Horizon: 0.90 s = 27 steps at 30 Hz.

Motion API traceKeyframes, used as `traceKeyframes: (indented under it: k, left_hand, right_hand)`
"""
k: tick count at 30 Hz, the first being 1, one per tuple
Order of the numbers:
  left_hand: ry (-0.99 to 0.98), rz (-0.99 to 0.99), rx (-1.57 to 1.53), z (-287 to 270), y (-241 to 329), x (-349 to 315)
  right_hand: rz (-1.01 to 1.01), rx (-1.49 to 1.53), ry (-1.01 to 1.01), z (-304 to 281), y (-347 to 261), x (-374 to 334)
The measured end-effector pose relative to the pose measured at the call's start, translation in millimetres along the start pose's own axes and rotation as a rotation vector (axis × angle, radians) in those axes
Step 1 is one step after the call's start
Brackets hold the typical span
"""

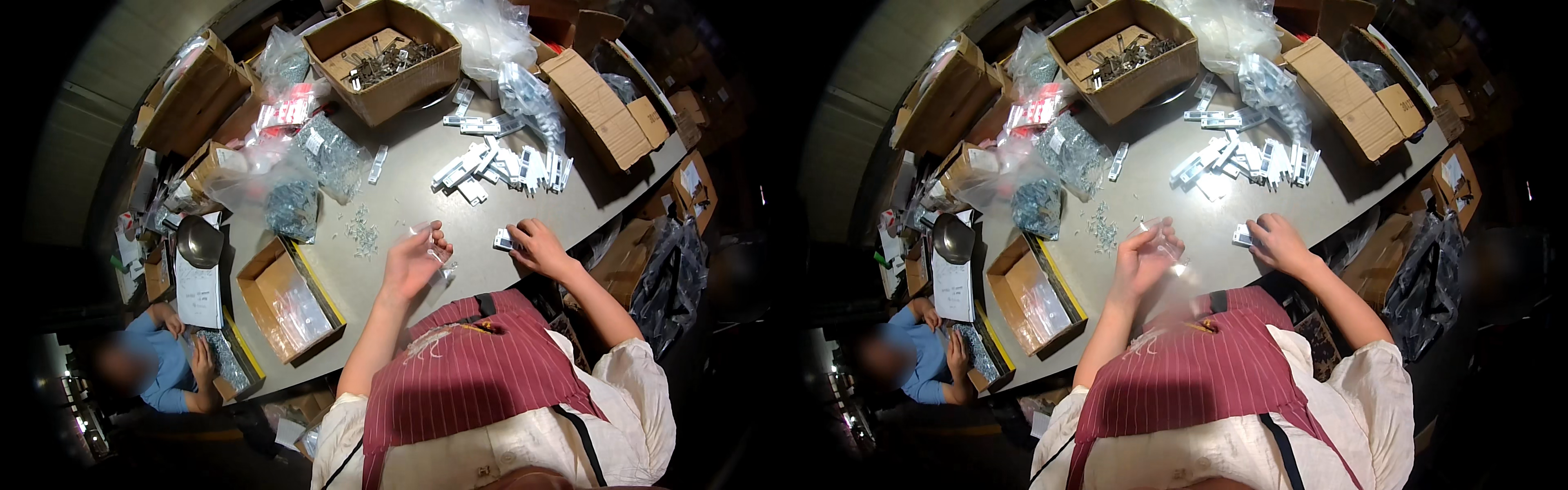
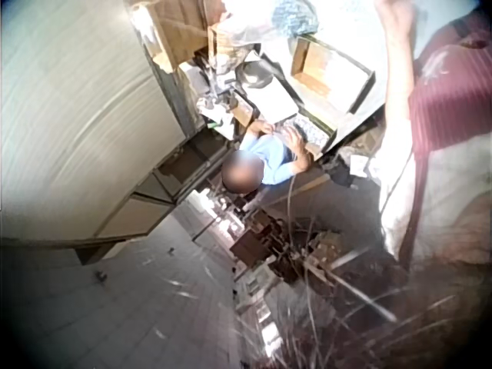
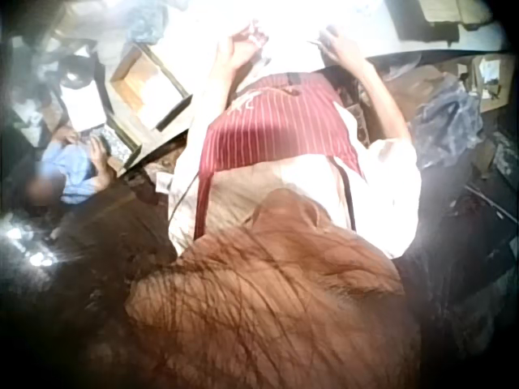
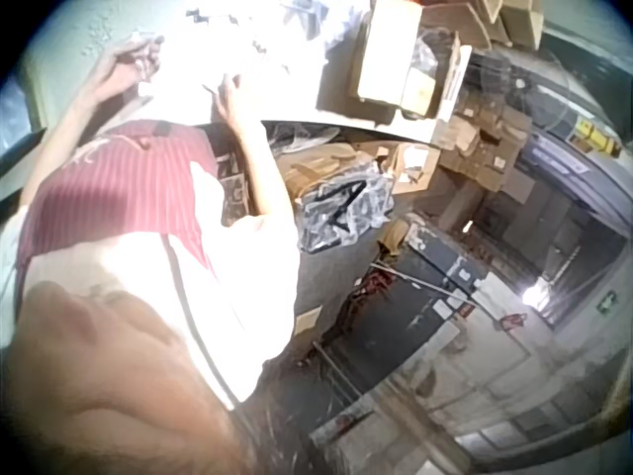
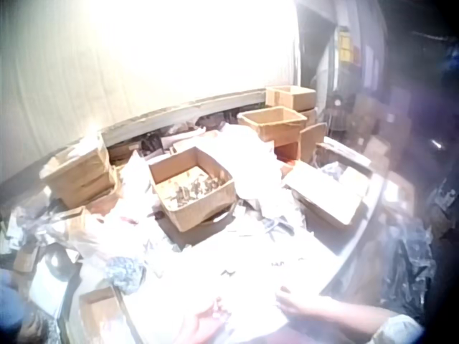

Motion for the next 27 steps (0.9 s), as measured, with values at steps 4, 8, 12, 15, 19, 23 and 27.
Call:
traceKeyframes:
  k: [4, 8, 12, 15, 19, 23, 27]
  left_hand:
    - [-0.016, -0.013, -0.104, 5, -3, 4]
    - [0.013, 0.019, 0.232, 24, -4, 2]
    - [0.121, 0.156, 1.189, 12, -27, -2]
    - [0.175, 0.316, 1.790, 19, -36, 4]
    - [0.233, 0.396, 1.682, 24, -45, 3]
    - [0.238, 0.442, 1.655, 15, -47, 6]
    - [0.228, 0.425, 1.658, 12, -44, 4]
  right_hand:
    - [0.055, 0.141, 0.029, 3, -6, 4]
    - [0.292, 1.274, -0.008, -1, -20, 21]
    - [0.083, 1.651, 0.148, -58, -78, 45]
    - [-0.068, 1.766, 0.189, -72, -103, 55]
    - [0.069, 1.651, 0.196, -65, -118, 62]
    - [0.021, 1.454, 0.200, -43, -120, 64]
    - [-0.138, 0.939, 0.185, -42, -124, 65]
Point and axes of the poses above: each hand's wrist, its own x-axis towards the middle knuckle, its own z-axis out of the palm, y = z × x, the point moved 1 cm from there along x, towards the middle knuckle, and after that the axes turned 12 degrees about -y, right-handed, at the moved point
